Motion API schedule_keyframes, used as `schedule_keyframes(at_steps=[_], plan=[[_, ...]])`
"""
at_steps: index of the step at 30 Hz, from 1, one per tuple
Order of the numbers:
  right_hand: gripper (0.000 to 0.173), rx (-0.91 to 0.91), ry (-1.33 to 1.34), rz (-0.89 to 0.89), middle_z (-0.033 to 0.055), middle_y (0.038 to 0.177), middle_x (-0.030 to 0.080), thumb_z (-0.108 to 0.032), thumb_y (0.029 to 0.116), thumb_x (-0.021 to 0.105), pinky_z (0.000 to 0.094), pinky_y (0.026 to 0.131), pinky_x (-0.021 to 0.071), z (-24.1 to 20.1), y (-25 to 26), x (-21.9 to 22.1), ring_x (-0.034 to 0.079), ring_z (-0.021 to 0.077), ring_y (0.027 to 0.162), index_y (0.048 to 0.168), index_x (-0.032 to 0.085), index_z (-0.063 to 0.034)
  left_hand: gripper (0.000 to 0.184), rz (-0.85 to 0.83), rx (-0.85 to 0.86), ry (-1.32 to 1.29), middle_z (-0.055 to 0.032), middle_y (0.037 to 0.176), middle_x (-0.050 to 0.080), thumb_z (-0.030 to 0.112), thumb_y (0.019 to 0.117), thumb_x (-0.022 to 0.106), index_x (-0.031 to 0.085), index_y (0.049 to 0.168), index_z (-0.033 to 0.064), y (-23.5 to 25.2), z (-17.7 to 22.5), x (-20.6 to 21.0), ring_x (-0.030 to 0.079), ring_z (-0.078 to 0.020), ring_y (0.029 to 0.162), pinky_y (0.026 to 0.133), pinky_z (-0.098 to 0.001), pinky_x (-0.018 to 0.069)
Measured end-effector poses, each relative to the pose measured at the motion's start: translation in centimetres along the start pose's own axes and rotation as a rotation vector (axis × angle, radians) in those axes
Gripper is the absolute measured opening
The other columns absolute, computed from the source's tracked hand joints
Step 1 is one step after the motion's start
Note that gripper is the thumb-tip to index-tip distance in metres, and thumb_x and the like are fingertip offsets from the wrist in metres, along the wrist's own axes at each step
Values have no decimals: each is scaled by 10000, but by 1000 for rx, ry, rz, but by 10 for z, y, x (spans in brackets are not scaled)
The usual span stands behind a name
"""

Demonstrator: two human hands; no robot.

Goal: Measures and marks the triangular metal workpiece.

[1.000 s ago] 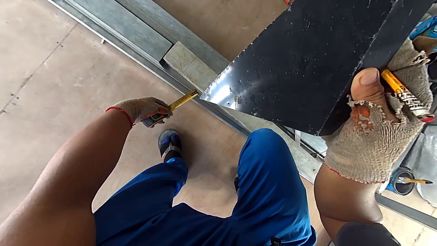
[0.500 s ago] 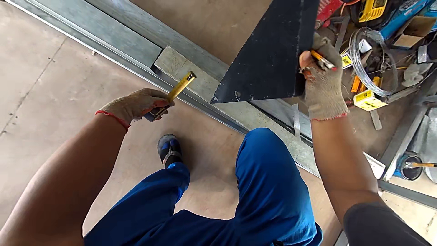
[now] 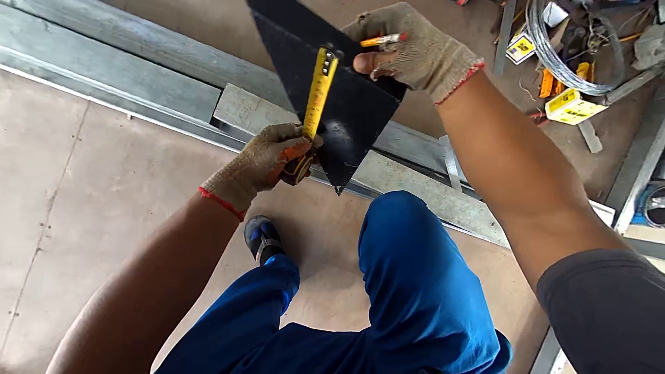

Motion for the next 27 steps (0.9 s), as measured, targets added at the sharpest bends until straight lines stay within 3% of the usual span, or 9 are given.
schedule_keyframes(at_steps=[3,6,9,10,13,16,19,22,27], plan=[[342,28,-218,-15,23,1046,715,-245,944,731,269,842,601,4,7,1,688,76,918,1241,694,-81,239,155,-56,-7,-103,961,719,179,1054,502,679,1181,80,5,-19,1,707,-217,733,629,-393,625],[403,127,-513,185,26,1134,706,-373,1013,617,313,983,533,21,-5,-32,661,90,1042,1317,651,-111,231,315,-143,-45,-98,984,713,183,1051,530,679,1203,91,5,-42,-3,703,-223,738,620,-415,622],[299,112,-171,552,40,964,685,-304,1071,543,321,775,600,57,-58,-74,674,124,850,1196,646,-54,235,422,-206,-116,-112,970,717,206,1058,531,671,1214,101,4,-57,-5,717,-253,764,648,-453,630],[331,154,-168,576,49,997,681,-322,1081,515,349,777,604,70,-82,-76,673,141,868,1241,638,-60,239,439,-218,-129,-118,960,716,214,1060,533,672,1220,104,7,-59,-4,717,-259,763,649,-462,629],[428,376,-475,457,82,1165,689,-433,1083,439,489,960,543,99,-150,-50,665,206,1085,1212,695,-116,229,477,-226,-166,-110,968,720,213,1051,556,671,1219,108,16,-60,2,721,-255,768,652,-460,630],[416,342,-287,476,38,901,698,-362,1102,401,394,812,583,117,-190,-16,676,131,846,1020,682,-66,210,515,-208,-245,-87,932,710,197,1048,555,661,1205,107,30,-49,20,712,-238,741,637,-440,629],[328,297,-51,624,36,977,702,-272,1100,436,325,778,597,113,-211,-8,669,98,826,1094,669,-42,215,548,-131,-347,-95,934,697,197,1064,529,637,1223,101,44,-24,41,713,-256,747,634,-459,633],[260,198,57,764,0,977,681,-238,1084,480,284,637,563,88,-218,-20,614,69,729,1145,663,-63,217,571,-1,-377,-94,924,691,189,1075,519,638,1224,85,41,17,64,716,-253,748,641,-459,642],[264,-16,20,853,1,947,676,-216,1026,616,226,579,538,12,-216,-52,610,52,706,1197,672,-23,253,500,180,-327,-75,1067,712,251,1075,539,643,1278,141,11,77,109,732,-250,889,741,-457,647]])
Point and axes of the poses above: each hand's wrist, its own y-axis towards the middle knuckle, its own x-axis out of the palm, z = x × y, the point moved 10 cm from there along y, towards the middle knuckle
